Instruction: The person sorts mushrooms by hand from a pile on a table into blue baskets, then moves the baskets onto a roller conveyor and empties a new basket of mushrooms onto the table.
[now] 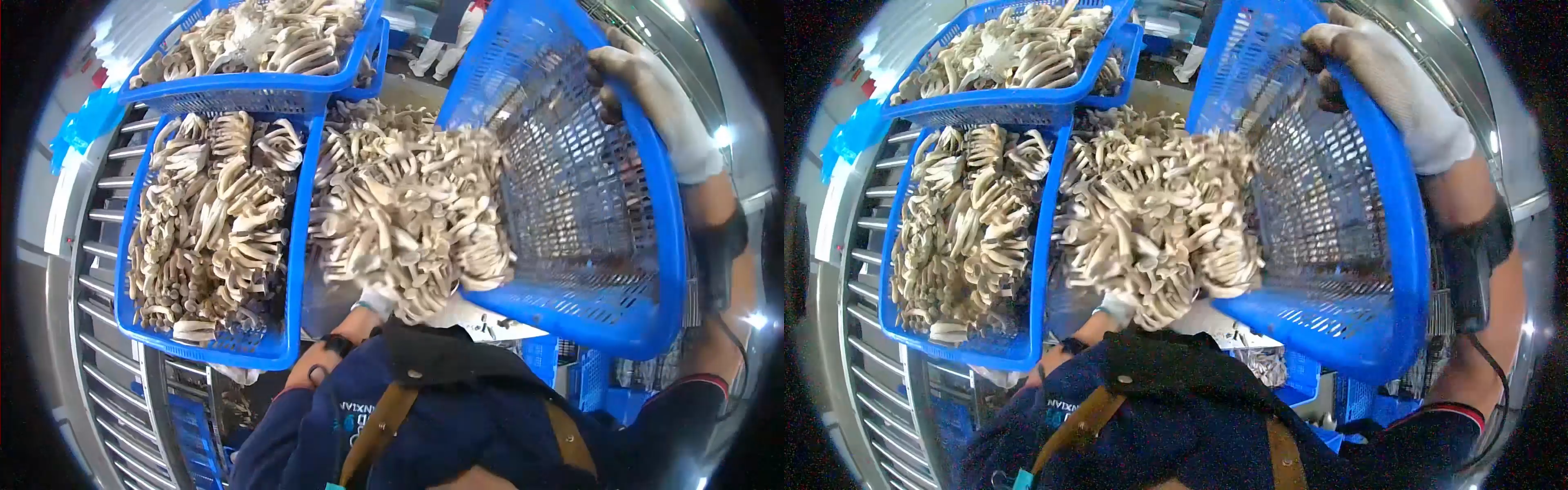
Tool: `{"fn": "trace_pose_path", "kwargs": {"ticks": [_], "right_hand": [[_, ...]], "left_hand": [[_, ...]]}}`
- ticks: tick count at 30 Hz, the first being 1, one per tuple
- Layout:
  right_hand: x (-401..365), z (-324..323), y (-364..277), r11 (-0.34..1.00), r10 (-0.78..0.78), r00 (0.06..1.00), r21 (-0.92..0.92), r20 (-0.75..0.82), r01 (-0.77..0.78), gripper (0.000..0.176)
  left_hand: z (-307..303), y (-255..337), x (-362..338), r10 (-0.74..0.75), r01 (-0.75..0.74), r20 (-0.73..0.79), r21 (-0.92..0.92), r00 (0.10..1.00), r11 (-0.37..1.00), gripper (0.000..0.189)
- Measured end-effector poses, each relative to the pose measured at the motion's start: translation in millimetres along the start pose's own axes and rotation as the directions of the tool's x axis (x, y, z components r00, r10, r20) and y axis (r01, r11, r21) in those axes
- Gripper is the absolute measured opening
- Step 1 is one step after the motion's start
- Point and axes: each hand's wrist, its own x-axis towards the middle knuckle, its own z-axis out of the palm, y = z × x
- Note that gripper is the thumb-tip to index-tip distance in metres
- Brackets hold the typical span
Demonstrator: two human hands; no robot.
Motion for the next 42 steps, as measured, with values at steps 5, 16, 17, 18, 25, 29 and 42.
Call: {"fn": "trace_pose_path", "kwargs": {"ticks": [5,16,17,18,25,29,42], "right_hand": [[-24,9,-47,0.96,0.155,0.973,-0.207,-0.17,-0.189,0.06],[-89,-90,15,0.86,-0.193,0.876,-0.506,-0.442,-0.065,0.054],[-100,-100,13,0.87,-0.215,0.87,-0.491,-0.445,-0.036,0.053],[-108,-102,16,0.865,-0.222,0.871,-0.502,-0.438,-0.032,0.052],[-157,-98,48,0.543,-0.58,0.738,-0.839,-0.344,0.036,0.045],[-189,-117,85,0.593,-0.571,0.663,-0.802,-0.484,-0.075,0.045],[-221,-170,118,0.419,-0.729,0.506,-0.885,-0.462,-0.205,0.061]], "left_hand": [[61,-6,62,-0.141,0.002,-0.335,-0.384,0.931,0.923,0.026],[79,-67,-60,-0.664,-0.063,0.184,-0.942,0.725,-0.329,0.033],[82,-62,-61,-0.745,-0.081,0.207,-0.94,0.634,-0.331,0.03],[83,-57,-63,-0.814,-0.095,0.233,-0.939,0.532,-0.331,0.026],[57,-41,-77,-0.829,-0.124,-0.18,-0.983,0.529,0.134,0.027],[76,-18,-84,-0.977,-0.47,-0.128,-0.882,0.172,0.032,0.069],[96,19,-21,-0.594,0.339,-0.759,-0.503,0.267,0.795,0.097]]}}
